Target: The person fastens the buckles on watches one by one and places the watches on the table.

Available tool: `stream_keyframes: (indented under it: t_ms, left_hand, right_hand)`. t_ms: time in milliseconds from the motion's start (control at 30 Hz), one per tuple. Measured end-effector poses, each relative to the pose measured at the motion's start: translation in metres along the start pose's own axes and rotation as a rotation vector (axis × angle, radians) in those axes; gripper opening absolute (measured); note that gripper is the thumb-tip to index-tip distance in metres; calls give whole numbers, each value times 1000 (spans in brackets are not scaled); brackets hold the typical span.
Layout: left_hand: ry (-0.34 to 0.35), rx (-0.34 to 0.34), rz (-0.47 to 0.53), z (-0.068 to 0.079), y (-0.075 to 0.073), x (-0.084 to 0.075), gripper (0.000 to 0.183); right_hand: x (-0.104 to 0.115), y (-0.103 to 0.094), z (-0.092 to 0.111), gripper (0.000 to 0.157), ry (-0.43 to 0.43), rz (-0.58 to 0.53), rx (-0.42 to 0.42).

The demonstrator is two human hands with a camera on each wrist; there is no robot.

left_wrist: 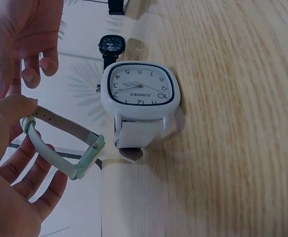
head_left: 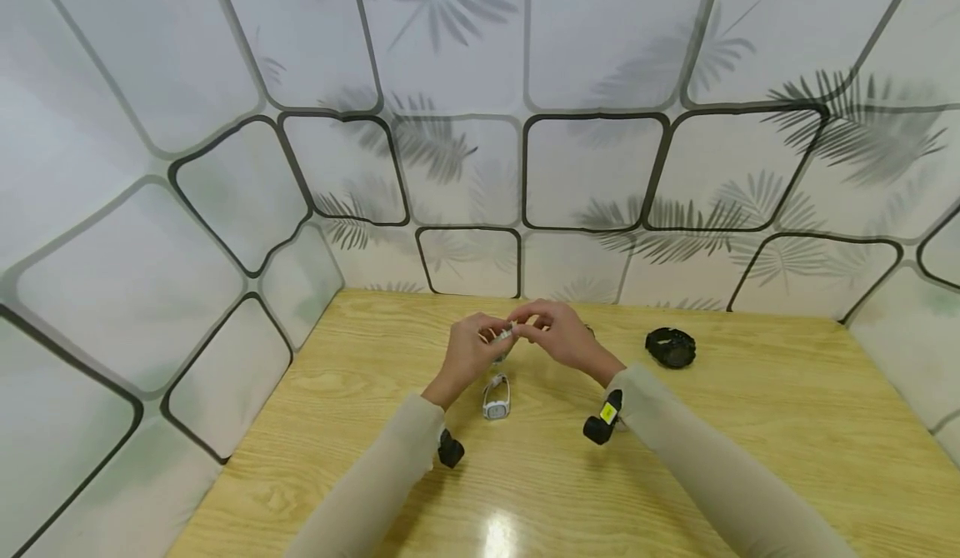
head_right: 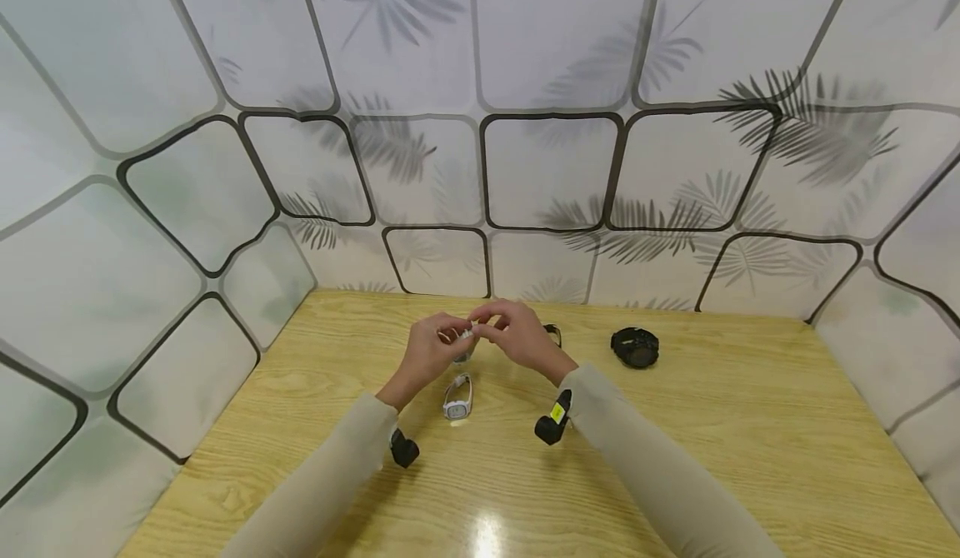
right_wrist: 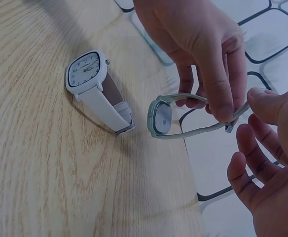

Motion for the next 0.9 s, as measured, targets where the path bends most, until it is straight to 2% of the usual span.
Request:
stream_keyframes:
  t_ms: [367,700,900]
  left_hand:
    - [5,10,-45,1,1,2,11]
    - [7,14,-5,5,1,6,12]
    - [-15,2,33,4,1,10,10]
  right_hand:
    - [4,-8,0,23,-5,-40,-49]
    - [-6,-12,6,26,40,-78,-92]
    - [-2,-13,5,26,44,-78,-93]
Point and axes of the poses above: each hand's wrist, its own z-axis away from the middle knuckle, its own y-axis out of the palm, x = y × z, the point moved 10 cm from there along -z, towards the middle knuckle, and after that the axes turned 9 degrees about -y, right-handed, at the moved point
